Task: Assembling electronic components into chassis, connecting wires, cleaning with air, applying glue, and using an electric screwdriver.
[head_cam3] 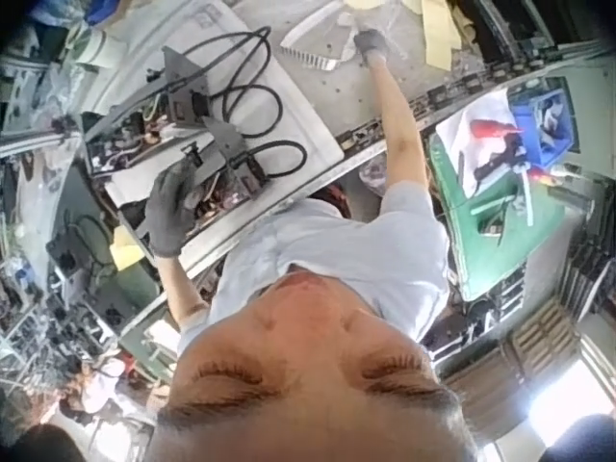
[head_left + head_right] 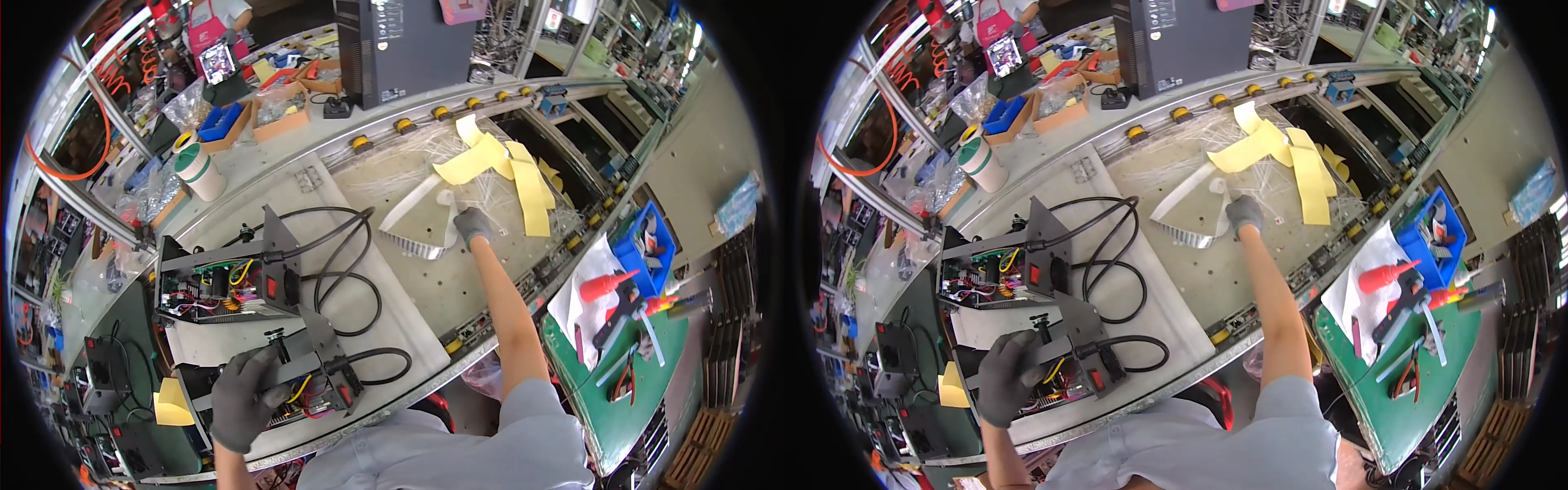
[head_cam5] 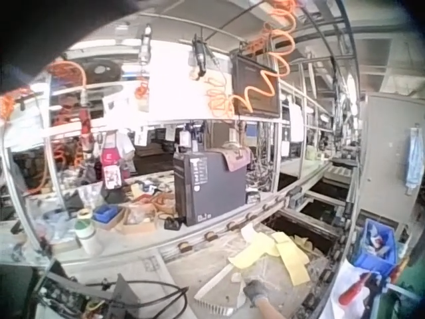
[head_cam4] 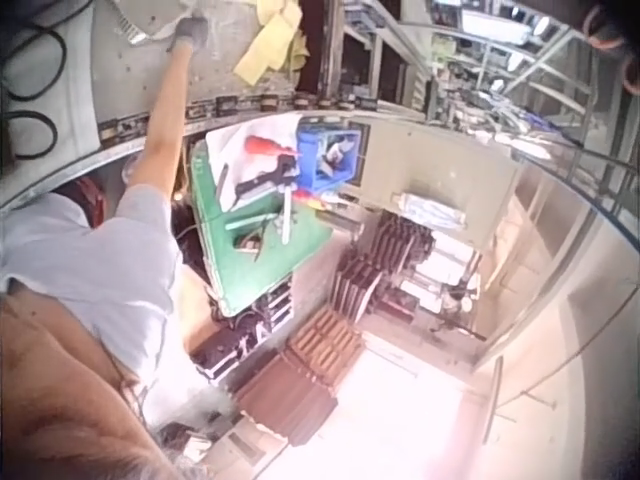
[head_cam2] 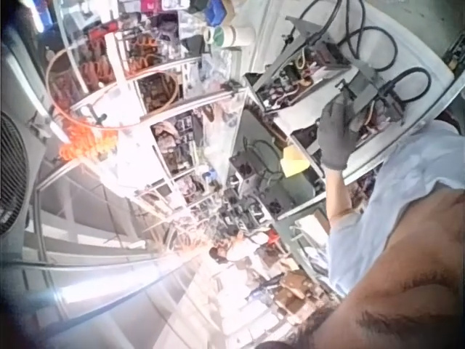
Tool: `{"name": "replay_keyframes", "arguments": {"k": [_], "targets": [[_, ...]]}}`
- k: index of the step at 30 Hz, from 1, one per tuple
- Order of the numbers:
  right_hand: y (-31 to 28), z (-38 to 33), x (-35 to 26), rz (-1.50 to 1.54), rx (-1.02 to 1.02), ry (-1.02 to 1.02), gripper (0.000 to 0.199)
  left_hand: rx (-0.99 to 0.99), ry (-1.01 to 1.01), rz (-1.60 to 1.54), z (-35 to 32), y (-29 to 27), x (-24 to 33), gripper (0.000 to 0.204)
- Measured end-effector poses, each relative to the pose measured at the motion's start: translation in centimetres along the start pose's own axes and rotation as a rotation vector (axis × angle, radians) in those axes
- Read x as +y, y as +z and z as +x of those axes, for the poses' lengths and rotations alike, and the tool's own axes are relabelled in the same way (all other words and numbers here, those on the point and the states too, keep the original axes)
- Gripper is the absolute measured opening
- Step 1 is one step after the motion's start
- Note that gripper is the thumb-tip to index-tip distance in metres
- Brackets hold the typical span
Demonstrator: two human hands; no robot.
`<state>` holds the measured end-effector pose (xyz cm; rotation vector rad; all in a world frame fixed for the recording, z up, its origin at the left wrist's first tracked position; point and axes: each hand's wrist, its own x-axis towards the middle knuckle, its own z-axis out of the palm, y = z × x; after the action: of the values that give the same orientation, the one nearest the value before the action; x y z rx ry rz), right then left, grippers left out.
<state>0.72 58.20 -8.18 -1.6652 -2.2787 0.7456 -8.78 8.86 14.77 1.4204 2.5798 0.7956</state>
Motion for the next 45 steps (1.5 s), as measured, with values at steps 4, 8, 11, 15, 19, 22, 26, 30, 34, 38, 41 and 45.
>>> {"name": "replay_keyframes", "arguments": {"k": [4, 8, 11, 15, 19, 22, 26, 30, 34, 38, 41, 45], "targets": [[-4.0, -2.0, -3.6, 0.114, 0.335, -0.295, 0.021, -0.074, -0.007, -0.197, 2.8, -3.4, 0.7, 0.038], [-9.8, -11.1, -11.4, 0.252, 0.501, -0.627, 0.011, -0.062, -0.027, -0.531, 8.6, -2.4, 2.8, 0.041], [-12.5, -16.0, -15.3, 0.115, 0.72, -0.831, 0.015, -0.027, 0.028, -0.709, 12.5, 1.0, 4.3, 0.054], [-13.9, -18.6, -17.3, 0.052, 0.988, -1.01, 0.022, -0.002, -0.082, -0.881, 15.4, 4.5, 6.9, 0.058], [-13.5, -19.4, -17.7, 0.103, 0.956, -1.119, 0.022, 0.073, -0.093, -0.894, 16.5, 3.6, 8.1, 0.055], [-12.5, -20.0, -17.7, 0.099, 0.859, -1.197, 0.023, 0.14, -0.038, -0.976, 16.8, 4.2, 7.8, 0.043], [-13.0, -21.3, -17.7, 0.245, 0.461, -1.268, 0.025, 0.129, -0.114, -1.186, 17.1, 3.7, 6.7, 0.043], [-14.3, -18.9, -19.0, 0.701, 0.272, -1.114, 0.033, 0.139, -0.116, -1.115, 17.4, 3.6, 5.5, 0.045], [-11.2, -17.7, -20.5, 0.951, -0.128, -1.089, 0.033, 0.189, -0.005, -0.998, 18.1, 4.9, 5.5, 0.047], [-9.3, -17.8, -21.1, 1.066, -0.26, -0.953, 0.023, 0.262, -0.025, -0.859, 18.7, 5.1, 4.2, 0.043], [-8.1, -17.9, -21.9, 1.265, -0.317, -0.851, 0.021, 0.303, -0.032, -0.92, 18.7, 5.1, 3.4, 0.035], [-7.5, -17.4, -22.9, 1.265, -0.287, -0.882, 0.02, 0.306, -0.004, -0.918, 18.7, 4.8, 2.3, 0.025]]}}
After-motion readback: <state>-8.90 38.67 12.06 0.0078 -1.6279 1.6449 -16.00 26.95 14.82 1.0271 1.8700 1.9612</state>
